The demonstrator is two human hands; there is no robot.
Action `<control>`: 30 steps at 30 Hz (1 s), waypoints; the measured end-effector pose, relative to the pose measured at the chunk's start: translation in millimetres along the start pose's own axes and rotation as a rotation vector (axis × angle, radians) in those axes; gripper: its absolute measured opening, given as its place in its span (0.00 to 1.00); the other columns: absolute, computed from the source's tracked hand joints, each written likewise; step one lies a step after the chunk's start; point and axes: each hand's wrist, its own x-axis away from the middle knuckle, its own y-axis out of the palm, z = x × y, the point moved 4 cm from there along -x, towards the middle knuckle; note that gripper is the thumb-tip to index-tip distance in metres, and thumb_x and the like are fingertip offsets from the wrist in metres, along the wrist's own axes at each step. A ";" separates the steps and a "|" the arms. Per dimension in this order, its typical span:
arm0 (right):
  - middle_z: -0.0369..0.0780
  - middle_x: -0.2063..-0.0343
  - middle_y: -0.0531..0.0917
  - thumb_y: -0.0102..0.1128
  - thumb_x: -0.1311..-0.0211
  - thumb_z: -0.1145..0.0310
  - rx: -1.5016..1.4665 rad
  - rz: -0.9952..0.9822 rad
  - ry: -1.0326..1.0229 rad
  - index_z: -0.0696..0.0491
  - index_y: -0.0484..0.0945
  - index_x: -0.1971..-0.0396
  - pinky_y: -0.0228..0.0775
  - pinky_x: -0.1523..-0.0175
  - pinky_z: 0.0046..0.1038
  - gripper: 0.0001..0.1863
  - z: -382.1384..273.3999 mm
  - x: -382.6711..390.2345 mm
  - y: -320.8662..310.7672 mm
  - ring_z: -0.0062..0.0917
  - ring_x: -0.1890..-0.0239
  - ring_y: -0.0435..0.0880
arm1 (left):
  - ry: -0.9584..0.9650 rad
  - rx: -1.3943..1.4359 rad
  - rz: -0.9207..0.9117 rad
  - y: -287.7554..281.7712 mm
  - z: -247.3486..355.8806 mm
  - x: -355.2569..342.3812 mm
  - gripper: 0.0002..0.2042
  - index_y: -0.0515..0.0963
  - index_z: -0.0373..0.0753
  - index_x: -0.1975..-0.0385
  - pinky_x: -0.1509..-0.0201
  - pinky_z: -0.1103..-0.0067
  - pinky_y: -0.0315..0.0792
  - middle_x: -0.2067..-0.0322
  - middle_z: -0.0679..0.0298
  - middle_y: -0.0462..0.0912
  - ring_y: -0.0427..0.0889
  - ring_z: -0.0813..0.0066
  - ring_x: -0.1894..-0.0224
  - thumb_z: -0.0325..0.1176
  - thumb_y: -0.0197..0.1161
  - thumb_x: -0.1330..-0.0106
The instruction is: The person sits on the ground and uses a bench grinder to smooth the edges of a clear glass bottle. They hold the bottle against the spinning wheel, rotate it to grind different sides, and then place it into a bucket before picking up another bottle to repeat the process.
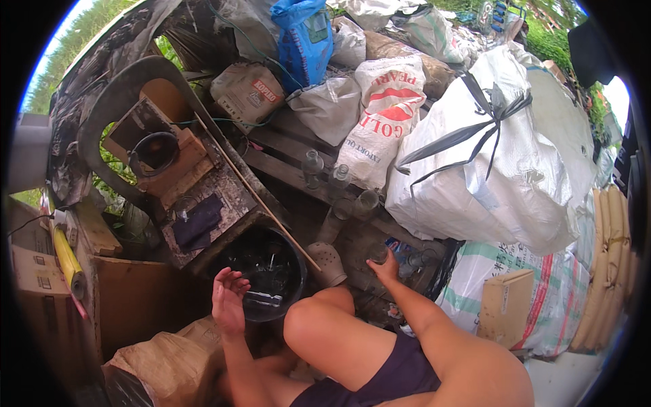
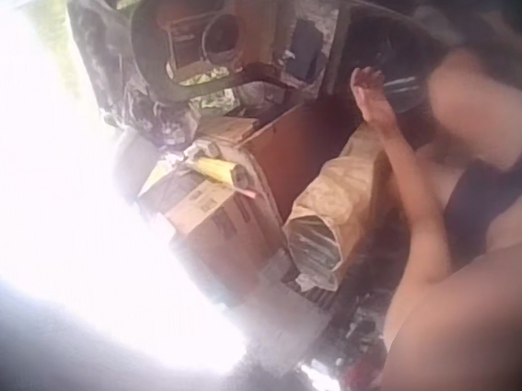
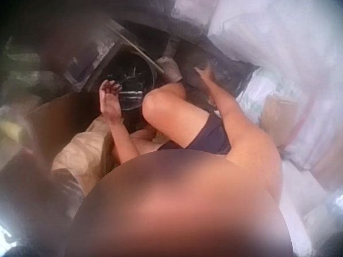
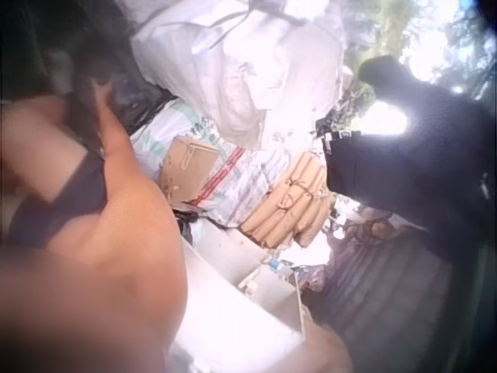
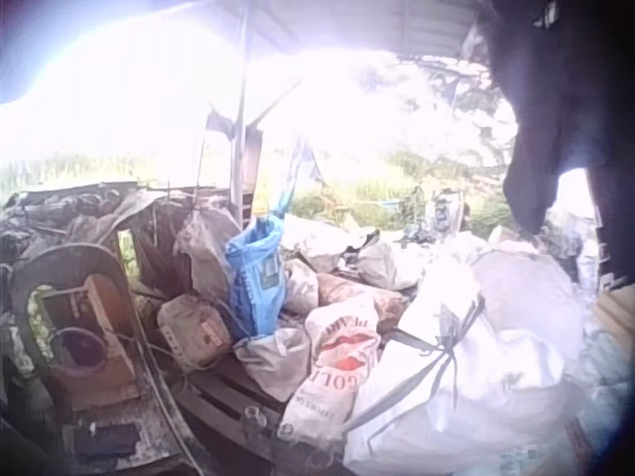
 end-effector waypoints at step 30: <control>0.57 0.37 0.79 0.62 0.27 0.33 0.237 -0.491 -0.850 0.60 0.62 0.23 0.74 0.34 0.49 0.50 -524.0 159.7 103.4 0.52 0.38 0.83 | 0.095 0.195 -0.081 2.1 53.1 -20.1 0.44 0.47 0.49 0.14 0.45 0.63 0.86 0.40 0.55 0.81 0.88 0.64 0.44 0.46 0.69 0.22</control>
